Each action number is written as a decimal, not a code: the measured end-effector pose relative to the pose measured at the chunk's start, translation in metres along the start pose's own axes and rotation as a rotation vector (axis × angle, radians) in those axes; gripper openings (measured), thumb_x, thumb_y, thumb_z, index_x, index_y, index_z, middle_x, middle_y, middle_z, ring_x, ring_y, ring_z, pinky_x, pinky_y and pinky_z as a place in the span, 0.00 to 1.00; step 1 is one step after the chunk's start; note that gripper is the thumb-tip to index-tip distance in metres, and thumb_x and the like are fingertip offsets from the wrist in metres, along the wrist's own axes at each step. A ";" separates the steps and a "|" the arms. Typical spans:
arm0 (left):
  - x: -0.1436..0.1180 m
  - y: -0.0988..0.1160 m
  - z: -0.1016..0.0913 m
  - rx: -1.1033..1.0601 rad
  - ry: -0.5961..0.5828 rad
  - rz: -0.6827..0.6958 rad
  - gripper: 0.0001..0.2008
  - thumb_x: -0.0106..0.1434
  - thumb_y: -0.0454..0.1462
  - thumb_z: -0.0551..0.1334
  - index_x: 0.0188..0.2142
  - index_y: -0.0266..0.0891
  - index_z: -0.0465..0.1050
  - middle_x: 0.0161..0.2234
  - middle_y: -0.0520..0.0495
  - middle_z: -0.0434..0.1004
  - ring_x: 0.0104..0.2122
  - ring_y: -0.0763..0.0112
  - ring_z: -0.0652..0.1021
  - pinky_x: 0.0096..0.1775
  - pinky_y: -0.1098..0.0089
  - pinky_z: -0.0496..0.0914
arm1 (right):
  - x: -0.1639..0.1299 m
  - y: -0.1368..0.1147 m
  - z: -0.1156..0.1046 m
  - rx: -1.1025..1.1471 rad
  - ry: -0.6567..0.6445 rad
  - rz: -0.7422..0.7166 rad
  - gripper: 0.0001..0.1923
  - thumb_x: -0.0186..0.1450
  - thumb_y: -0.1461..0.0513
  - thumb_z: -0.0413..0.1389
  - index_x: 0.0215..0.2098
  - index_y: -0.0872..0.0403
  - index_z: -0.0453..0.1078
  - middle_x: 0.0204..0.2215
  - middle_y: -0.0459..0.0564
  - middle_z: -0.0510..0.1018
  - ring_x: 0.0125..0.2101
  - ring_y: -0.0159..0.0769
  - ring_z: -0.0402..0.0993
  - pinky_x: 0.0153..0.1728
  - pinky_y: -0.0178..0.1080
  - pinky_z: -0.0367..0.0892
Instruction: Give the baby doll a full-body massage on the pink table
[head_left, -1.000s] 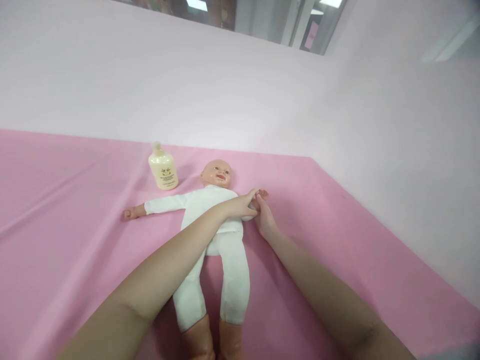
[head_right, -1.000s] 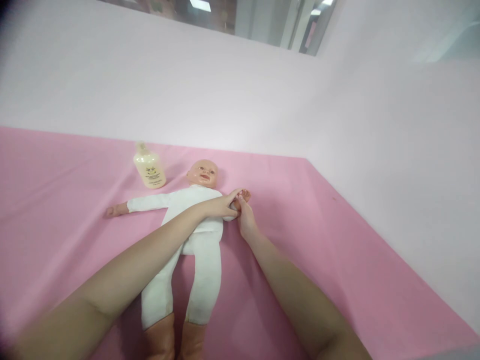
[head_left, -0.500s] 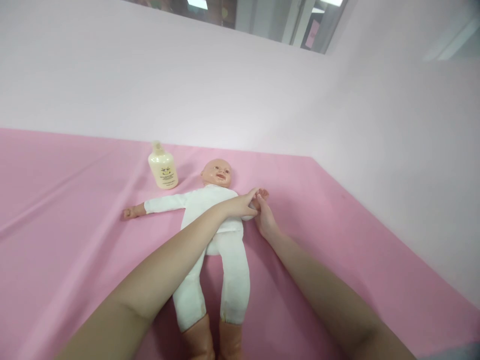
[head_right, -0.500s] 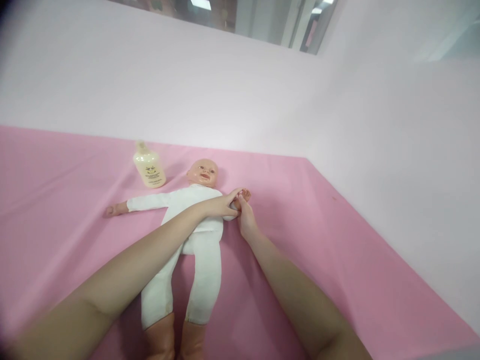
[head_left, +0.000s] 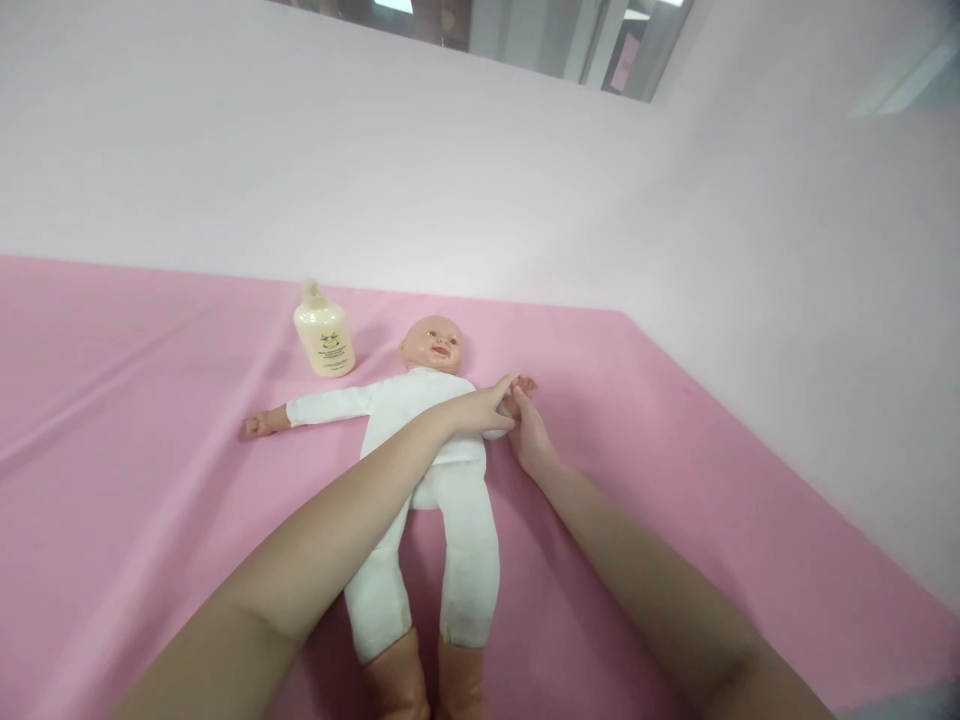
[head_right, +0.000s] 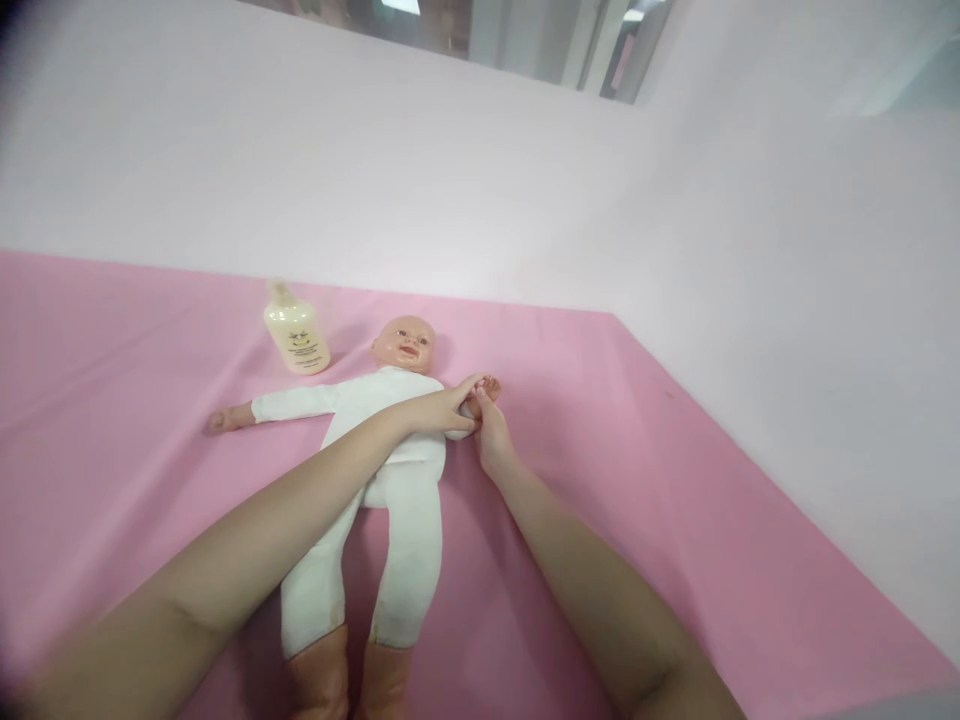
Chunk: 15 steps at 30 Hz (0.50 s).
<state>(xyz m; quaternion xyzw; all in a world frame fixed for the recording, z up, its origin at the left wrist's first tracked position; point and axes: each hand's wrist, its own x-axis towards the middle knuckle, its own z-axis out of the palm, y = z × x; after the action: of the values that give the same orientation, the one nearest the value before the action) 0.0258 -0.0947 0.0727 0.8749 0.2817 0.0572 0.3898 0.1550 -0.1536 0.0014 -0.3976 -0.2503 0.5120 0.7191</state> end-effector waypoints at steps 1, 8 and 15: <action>0.000 0.000 0.000 0.002 0.000 -0.002 0.50 0.59 0.37 0.63 0.77 0.43 0.41 0.37 0.50 0.79 0.30 0.67 0.76 0.32 0.73 0.67 | 0.000 0.000 0.000 0.003 0.004 0.000 0.19 0.59 0.49 0.69 0.47 0.44 0.78 0.46 0.40 0.83 0.57 0.37 0.77 0.59 0.38 0.71; 0.003 -0.005 0.001 -0.038 -0.001 0.028 0.50 0.58 0.36 0.63 0.77 0.43 0.41 0.42 0.48 0.79 0.32 0.68 0.76 0.33 0.72 0.67 | 0.001 0.000 0.000 0.009 -0.002 0.026 0.19 0.59 0.49 0.69 0.46 0.45 0.79 0.47 0.41 0.84 0.58 0.38 0.76 0.61 0.38 0.70; 0.000 0.001 -0.001 -0.018 -0.003 0.001 0.51 0.58 0.36 0.62 0.77 0.42 0.39 0.41 0.47 0.79 0.31 0.68 0.75 0.32 0.72 0.66 | 0.002 0.001 -0.002 0.014 0.011 0.020 0.20 0.60 0.50 0.69 0.48 0.45 0.79 0.50 0.41 0.83 0.61 0.38 0.74 0.64 0.40 0.68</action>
<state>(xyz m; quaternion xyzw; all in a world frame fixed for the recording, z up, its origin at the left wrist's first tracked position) 0.0258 -0.0953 0.0742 0.8715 0.2800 0.0584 0.3983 0.1563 -0.1519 -0.0006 -0.3977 -0.2387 0.5187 0.7181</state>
